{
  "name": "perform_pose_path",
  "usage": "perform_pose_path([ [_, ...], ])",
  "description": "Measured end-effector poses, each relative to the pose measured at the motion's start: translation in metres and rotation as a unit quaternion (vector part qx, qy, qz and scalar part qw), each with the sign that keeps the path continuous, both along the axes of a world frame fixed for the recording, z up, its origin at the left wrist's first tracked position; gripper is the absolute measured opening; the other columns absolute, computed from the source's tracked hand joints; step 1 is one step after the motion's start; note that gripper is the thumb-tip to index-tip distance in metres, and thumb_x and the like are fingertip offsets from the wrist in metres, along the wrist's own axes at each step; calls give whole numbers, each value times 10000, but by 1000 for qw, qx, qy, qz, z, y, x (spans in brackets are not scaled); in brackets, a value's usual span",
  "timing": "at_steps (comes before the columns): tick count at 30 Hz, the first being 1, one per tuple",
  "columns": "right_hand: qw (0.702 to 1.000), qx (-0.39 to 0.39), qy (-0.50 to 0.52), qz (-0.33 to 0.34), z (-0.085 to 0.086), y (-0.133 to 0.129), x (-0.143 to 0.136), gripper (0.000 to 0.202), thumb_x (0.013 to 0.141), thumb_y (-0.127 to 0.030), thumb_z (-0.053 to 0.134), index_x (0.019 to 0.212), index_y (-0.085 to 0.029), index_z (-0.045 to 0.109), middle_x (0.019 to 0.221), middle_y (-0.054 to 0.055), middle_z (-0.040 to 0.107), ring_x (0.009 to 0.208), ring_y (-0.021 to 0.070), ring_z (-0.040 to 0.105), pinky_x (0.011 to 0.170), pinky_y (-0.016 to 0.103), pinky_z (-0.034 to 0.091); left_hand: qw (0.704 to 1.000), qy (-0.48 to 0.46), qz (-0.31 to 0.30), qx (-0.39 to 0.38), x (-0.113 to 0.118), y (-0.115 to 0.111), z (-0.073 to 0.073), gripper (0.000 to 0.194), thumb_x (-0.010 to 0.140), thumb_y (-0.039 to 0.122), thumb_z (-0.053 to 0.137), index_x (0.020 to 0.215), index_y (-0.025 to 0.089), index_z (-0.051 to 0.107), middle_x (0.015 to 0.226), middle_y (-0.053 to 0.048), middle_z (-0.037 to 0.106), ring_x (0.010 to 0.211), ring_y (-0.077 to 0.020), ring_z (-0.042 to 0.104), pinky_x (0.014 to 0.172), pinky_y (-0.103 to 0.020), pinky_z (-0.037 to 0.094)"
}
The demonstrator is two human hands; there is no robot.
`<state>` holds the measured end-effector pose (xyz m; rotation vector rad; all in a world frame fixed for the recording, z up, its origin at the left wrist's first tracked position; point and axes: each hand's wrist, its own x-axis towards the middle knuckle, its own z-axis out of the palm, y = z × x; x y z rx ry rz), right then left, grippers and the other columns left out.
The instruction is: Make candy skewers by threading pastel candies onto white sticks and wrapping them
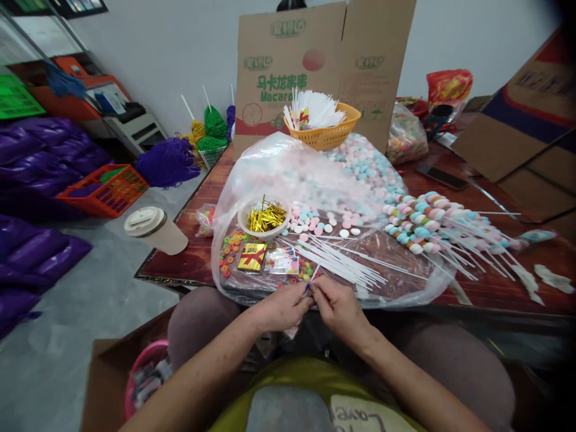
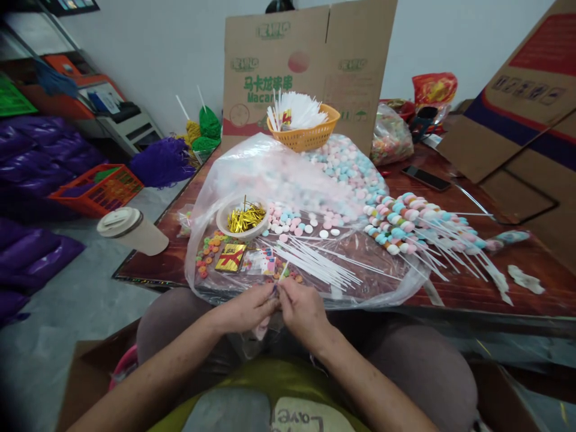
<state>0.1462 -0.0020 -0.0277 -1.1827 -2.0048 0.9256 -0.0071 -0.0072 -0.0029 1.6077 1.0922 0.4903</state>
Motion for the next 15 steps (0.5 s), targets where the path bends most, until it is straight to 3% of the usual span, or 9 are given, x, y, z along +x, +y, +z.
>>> perform_pose_path([
  [2,983,160,-89,-26,5,8,5,237,854,-228,408,657,-179,530,608,43,558,610,167,515,587,295,406,999,-4,16,-47,-1,2,-2,238,821,372,459,656,199,463,463,48,485,447,-108,432,475,-218,339],
  [5,943,304,-113,-69,22,22,15,181,840,-165,416,763,-167,580,714,78,595,755,200,528,694,332,420,980,-15,41,-193,-2,3,-5,243,809,333,425,624,193,495,424,45,472,377,-103,400,423,-222,320],
  [7,916,374,-142,22,35,28,20,217,834,-143,408,962,-152,584,927,122,614,980,242,502,854,414,379,969,-44,60,-237,-3,4,-2,224,781,280,426,606,181,523,463,28,516,385,-102,423,422,-222,333],
  [10,842,416,-233,252,41,28,21,332,862,-145,362,1162,-145,504,1130,131,564,1144,255,408,964,501,256,966,-94,9,-241,-6,8,9,218,750,217,429,596,157,571,478,15,540,435,-111,475,485,-229,387],
  [12,807,435,-273,293,36,25,18,322,885,-163,352,1171,-122,495,1079,130,583,1039,250,464,920,498,284,958,-95,-56,-265,-10,13,18,224,728,171,414,593,143,590,465,14,536,427,-111,470,496,-234,397],
  [15,788,467,-285,280,26,22,13,211,867,-148,397,980,-115,573,842,95,612,779,215,500,833,461,337,953,-37,-124,-274,-19,19,26,191,703,144,432,585,147,582,478,17,542,407,-109,448,457,-228,380],
])
